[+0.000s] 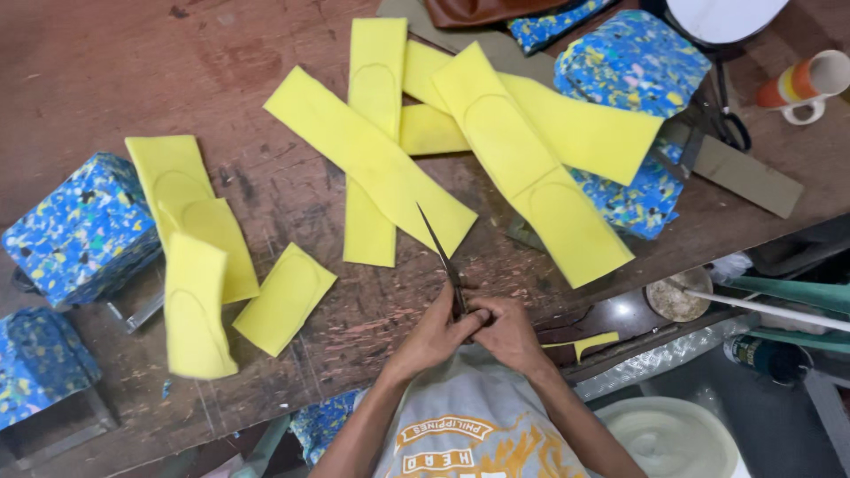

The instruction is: The person uses a pair of scissors to cut yellow foam sheets into specific shapes with rounded ends. They hold the foam with one hand and cut along the edges with the other, creating a pile of finished pieces on the wooden workbench.

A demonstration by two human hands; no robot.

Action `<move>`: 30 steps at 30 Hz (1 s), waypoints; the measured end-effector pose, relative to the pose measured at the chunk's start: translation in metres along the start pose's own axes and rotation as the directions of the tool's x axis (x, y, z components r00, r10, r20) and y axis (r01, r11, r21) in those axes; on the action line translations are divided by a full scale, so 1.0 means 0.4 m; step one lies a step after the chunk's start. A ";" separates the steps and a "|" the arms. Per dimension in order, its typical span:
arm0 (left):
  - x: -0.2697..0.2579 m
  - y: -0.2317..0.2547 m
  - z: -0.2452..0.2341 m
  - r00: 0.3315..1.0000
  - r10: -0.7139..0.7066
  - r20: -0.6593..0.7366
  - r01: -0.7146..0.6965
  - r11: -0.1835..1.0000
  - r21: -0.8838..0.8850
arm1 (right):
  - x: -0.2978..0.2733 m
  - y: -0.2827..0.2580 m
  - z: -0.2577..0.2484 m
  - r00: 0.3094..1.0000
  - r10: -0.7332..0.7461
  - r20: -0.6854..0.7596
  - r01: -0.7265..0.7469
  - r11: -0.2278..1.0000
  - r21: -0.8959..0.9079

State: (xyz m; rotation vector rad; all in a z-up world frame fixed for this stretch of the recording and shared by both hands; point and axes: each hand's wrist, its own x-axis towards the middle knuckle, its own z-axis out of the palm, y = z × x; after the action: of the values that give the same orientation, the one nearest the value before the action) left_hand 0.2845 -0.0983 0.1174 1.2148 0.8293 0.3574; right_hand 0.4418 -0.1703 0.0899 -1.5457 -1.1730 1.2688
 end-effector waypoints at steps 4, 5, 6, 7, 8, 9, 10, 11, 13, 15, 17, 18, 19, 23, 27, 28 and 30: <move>0.059 -0.037 0.035 0.977 0.047 0.208 -0.004 0.980 -0.199 | -0.026 0.036 -0.086 0.995 0.102 -0.017 -0.101 0.995 0.008; 0.097 -0.058 0.040 0.987 -0.007 0.161 0.043 0.975 -0.216 | -0.039 0.041 -0.118 0.976 0.215 -0.026 -0.213 0.974 0.073; 0.153 -0.083 0.040 0.991 -0.063 0.116 0.089 0.968 -0.236 | -0.049 0.046 -0.141 0.945 0.327 -0.028 -0.320 0.937 0.137; 0.211 -0.112 0.042 0.991 -0.116 0.073 0.131 0.958 -0.257 | -0.056 0.053 -0.169 0.953 0.296 -0.066 -0.280 0.942 0.184; 0.277 -0.143 0.070 0.987 -0.054 -0.153 0.044 0.997 -0.066 | -0.069 0.059 -0.208 0.958 0.266 -0.106 -0.237 0.944 0.231; 0.345 -0.170 0.107 0.930 0.053 -0.363 -0.001 0.990 0.142 | -0.074 0.067 -0.250 0.962 0.232 -0.142 -0.187 0.944 0.272; 0.412 -0.190 0.141 0.936 -0.036 -0.349 0.032 0.999 -0.018 | -0.075 0.077 -0.294 0.960 0.237 -0.152 -0.191 0.945 0.267; 0.472 -0.205 0.168 0.940 -0.123 -0.318 0.070 0.982 -0.175 | -0.076 0.088 -0.334 0.955 0.245 -0.165 -0.196 0.944 0.267; 0.552 -0.220 0.208 0.925 -0.018 -0.379 -0.043 0.987 -0.152 | -0.083 0.108 -0.401 0.946 0.271 -0.178 -0.230 0.948 0.222; 0.575 -0.211 0.221 0.925 0.007 -0.379 -0.093 0.973 -0.209 | -0.083 0.125 -0.465 0.939 0.296 -0.175 -0.277 0.953 0.126; 0.550 -0.161 0.178 0.946 -0.035 -0.323 -0.081 0.938 -0.338 | -0.090 0.139 -0.512 0.941 0.312 -0.132 -0.302 0.949 0.085; 0.536 -0.118 0.135 0.938 0.016 -0.347 -0.122 0.951 -0.285 | -0.087 0.147 -0.531 0.941 0.319 -0.108 -0.313 0.947 0.068; 0.503 -0.075 0.085 0.928 0.053 -0.369 -0.148 0.961 -0.232 | -0.083 0.159 -0.546 0.942 0.329 -0.068 -0.325 0.943 0.065; 0.296 0.119 -0.122 0.973 0.050 -0.227 -0.115 0.952 -0.282 | -0.038 0.179 -0.563 0.944 0.305 0.129 -0.317 0.945 0.082; 0.144 0.234 -0.217 0.987 0.010 -0.158 -0.029 0.992 -0.119 | 0.037 0.137 -0.522 0.889 0.277 0.366 -0.320 0.946 0.062; 0.117 0.241 -0.228 0.991 0.000 -0.131 -0.013 0.995 -0.103 | 0.051 0.124 -0.501 0.877 0.270 0.397 -0.318 0.946 0.059; 0.087 0.239 -0.243 0.997 0.009 -0.080 -0.014 0.998 -0.057 | 0.068 0.096 -0.463 0.855 0.263 0.447 -0.318 0.947 0.050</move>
State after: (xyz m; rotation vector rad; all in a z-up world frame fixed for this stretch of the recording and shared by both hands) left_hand 0.2543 0.0228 0.1821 1.1584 0.8750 0.4388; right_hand 0.6321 -0.1577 0.0795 -1.4241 -1.1260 1.9328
